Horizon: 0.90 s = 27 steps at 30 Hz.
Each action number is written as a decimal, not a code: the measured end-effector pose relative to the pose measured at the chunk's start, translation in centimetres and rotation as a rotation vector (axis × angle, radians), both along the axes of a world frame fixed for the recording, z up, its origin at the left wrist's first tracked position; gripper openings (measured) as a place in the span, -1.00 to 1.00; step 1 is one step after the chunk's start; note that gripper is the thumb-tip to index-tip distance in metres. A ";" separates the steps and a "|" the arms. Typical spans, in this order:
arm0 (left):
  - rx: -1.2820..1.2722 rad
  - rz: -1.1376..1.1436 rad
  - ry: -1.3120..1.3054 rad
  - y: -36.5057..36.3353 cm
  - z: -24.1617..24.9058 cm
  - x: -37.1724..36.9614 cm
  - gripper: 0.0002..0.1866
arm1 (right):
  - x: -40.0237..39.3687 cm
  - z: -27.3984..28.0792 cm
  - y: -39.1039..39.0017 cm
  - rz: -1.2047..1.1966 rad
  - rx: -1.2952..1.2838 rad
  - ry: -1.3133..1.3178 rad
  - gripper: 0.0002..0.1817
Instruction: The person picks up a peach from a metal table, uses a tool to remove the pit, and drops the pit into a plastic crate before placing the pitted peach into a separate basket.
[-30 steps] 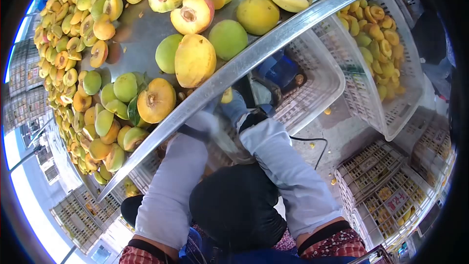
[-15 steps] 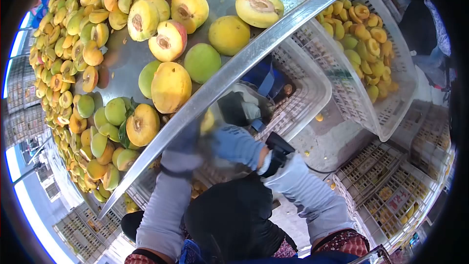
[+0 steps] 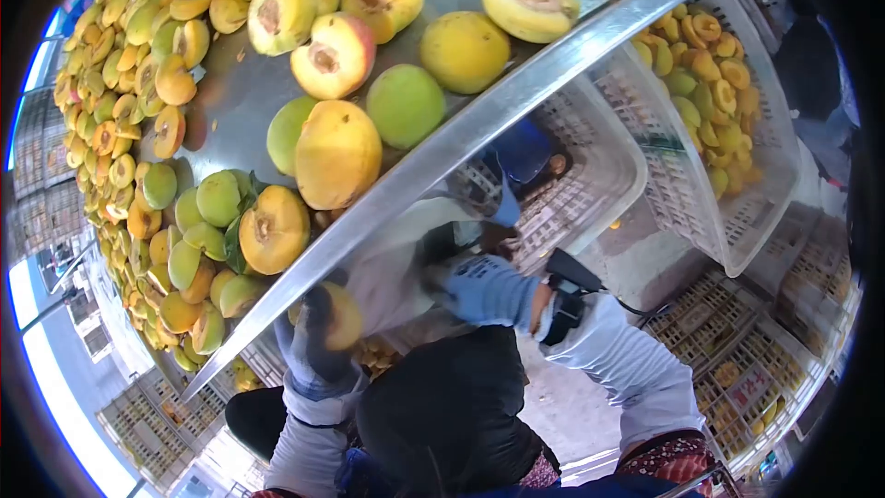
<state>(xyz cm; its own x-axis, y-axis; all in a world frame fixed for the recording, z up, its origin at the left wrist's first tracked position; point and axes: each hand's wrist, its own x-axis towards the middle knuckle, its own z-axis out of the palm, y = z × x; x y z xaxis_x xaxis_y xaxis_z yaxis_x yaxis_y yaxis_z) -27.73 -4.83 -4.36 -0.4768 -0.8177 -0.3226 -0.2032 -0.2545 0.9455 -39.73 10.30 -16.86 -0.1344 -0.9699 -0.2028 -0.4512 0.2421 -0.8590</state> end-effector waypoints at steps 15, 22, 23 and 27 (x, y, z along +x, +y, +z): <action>0.249 -0.145 0.297 1.3 -4.7 -2.5 -0.66 | -8.2 2.0 1.6 0.044 0.455 0.537 -0.73; 0.184 -0.341 0.019 1.2 -4.5 -3.0 -0.77 | -4.8 -4.8 -4.1 0.565 0.208 0.583 -0.63; 0.123 -0.408 0.007 1.2 -5.4 -2.5 -0.75 | -4.4 -6.0 -4.8 0.584 0.181 0.621 -0.63; -0.239 -0.462 -0.148 1.2 -7.8 -1.8 -0.74 | -3.6 -7.7 -5.9 0.486 0.198 0.609 -0.63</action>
